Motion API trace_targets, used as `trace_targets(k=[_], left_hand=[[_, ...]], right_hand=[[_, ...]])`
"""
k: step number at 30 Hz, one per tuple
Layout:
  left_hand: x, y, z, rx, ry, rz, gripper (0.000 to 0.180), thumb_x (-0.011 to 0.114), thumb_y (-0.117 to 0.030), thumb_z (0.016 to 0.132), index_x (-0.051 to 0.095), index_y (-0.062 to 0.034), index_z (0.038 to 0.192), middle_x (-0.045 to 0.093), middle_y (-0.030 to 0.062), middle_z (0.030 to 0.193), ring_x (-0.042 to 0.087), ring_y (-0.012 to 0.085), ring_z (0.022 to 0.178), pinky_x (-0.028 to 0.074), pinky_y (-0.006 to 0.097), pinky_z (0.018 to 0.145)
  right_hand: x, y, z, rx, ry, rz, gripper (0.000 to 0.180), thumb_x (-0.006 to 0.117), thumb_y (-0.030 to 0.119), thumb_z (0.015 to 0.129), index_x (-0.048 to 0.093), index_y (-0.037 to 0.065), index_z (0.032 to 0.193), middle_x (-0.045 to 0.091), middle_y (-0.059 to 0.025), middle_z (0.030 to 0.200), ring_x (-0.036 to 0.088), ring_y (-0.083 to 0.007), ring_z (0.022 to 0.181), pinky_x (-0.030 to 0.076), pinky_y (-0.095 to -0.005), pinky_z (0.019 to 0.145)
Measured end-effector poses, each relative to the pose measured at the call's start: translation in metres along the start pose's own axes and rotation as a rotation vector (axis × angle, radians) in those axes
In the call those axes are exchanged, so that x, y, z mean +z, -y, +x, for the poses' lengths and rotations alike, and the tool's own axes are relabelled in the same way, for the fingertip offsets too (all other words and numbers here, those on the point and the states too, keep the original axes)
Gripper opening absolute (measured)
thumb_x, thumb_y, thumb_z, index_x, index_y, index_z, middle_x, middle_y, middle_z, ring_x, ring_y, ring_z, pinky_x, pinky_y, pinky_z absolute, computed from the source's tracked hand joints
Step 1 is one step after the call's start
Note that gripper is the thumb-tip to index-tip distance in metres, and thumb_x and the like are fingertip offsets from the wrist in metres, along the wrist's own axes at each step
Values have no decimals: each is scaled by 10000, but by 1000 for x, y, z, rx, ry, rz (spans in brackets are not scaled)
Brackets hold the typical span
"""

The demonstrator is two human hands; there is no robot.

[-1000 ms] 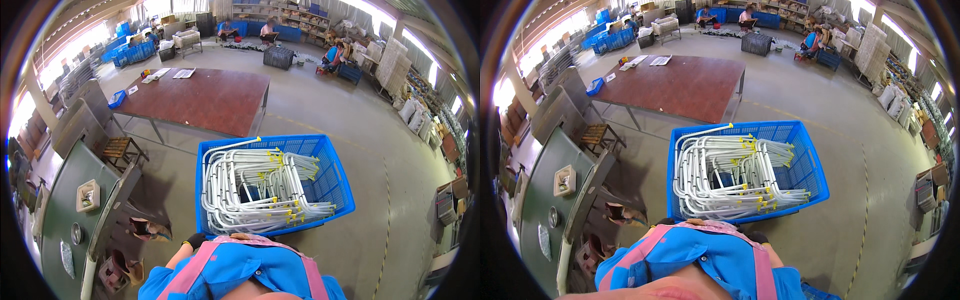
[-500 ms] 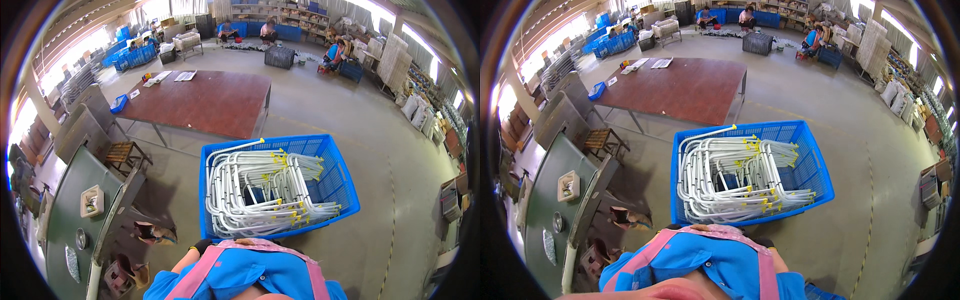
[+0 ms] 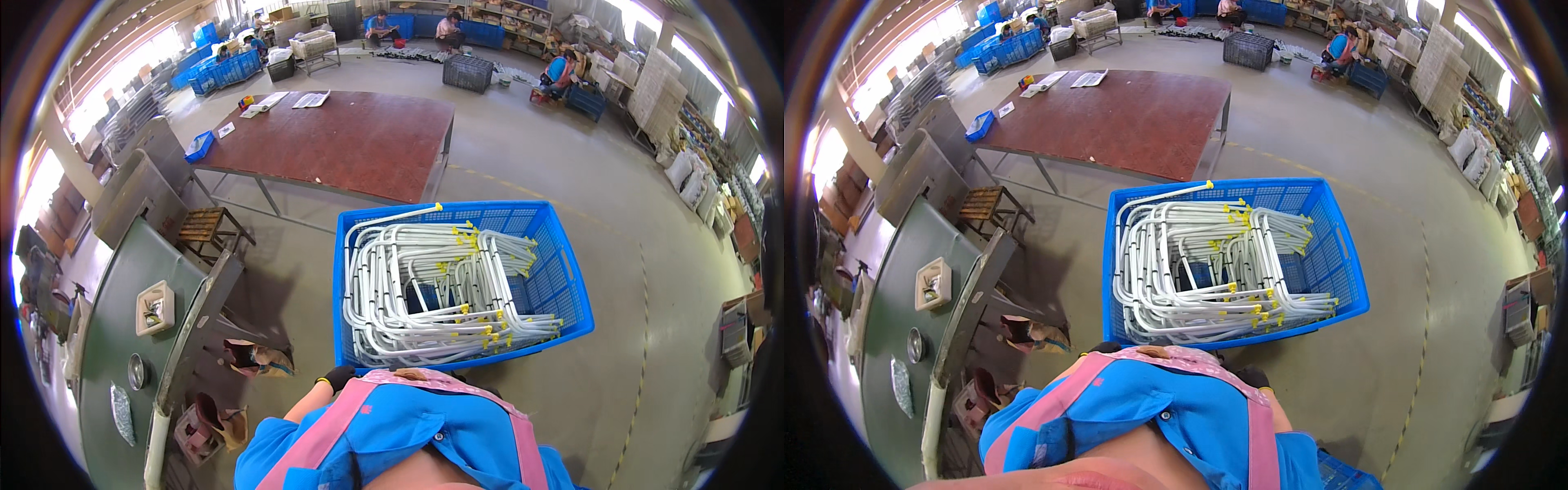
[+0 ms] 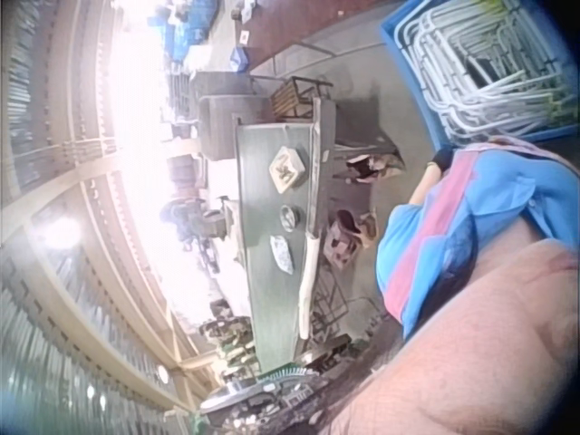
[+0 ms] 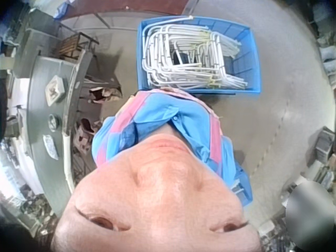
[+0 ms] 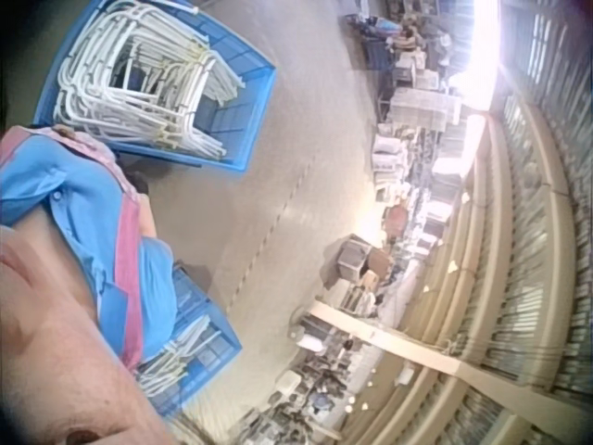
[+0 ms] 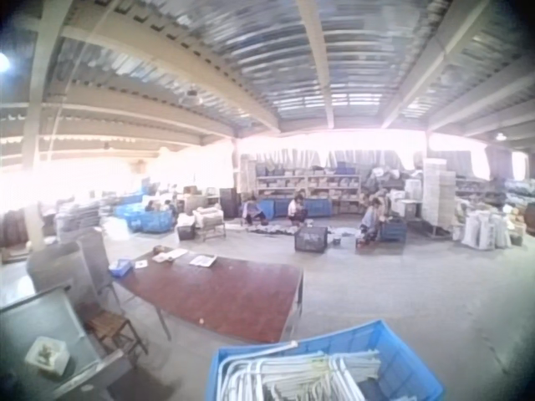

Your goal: The person picks white tubular parts from a blue crate, attaches yellow caps using a machine, and returns the finished parts to the crate. The person also handles a bag of small metal parts and a metal bowl on the workbench.

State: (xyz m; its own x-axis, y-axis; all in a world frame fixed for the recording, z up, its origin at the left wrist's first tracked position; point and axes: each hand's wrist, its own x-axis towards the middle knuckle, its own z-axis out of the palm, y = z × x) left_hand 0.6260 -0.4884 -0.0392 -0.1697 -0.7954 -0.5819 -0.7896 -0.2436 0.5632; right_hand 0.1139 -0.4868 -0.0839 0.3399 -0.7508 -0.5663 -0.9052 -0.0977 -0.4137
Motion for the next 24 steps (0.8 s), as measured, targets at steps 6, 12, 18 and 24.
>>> trace_targets(k=[6, 12, 18, 24], left_hand=[[-1, -1, 10, 29, 15, -11, 234, 566, -264, 835, 612, -45, 901, 567, 146, 848, 585, 275, 782, 455, 366, 667], [-8, 6, 26, 97, 96, -6, 202, 564, -239, 840, 606, -45, 876, 557, 128, 806, 584, 252, 742, 451, 352, 633], [-36, 26, 57, 225, 239, 29, 173, 561, -213, 845, 600, -45, 851, 546, 111, 764, 582, 230, 702, 448, 337, 600], [-67, 47, 99, 339, 427, 38, 149, 559, -187, 851, 594, -45, 827, 535, 93, 722, 581, 207, 661, 445, 323, 566]], right_hand=[[16, -9, -1, -17, -10, -56, 265, 494, 305, 849, 687, 124, 846, 667, -176, 886, 647, -357, 787, 504, -488, 682], [34, 1, -21, -71, -104, -264, 261, 488, 296, 855, 682, 123, 829, 669, -174, 857, 651, -357, 753, 506, -495, 653], [14, 86, -56, 258, -116, 69, 413, 461, 399, 855, 689, 55, 874, 649, -222, 951, 615, -409, 895, 473, -494, 807], [11, 191, -108, 223, -179, 339, 423, 655, 455, 678, 704, 79, 865, 663, -190, 919, 618, -354, 910, 480, -429, 807]])
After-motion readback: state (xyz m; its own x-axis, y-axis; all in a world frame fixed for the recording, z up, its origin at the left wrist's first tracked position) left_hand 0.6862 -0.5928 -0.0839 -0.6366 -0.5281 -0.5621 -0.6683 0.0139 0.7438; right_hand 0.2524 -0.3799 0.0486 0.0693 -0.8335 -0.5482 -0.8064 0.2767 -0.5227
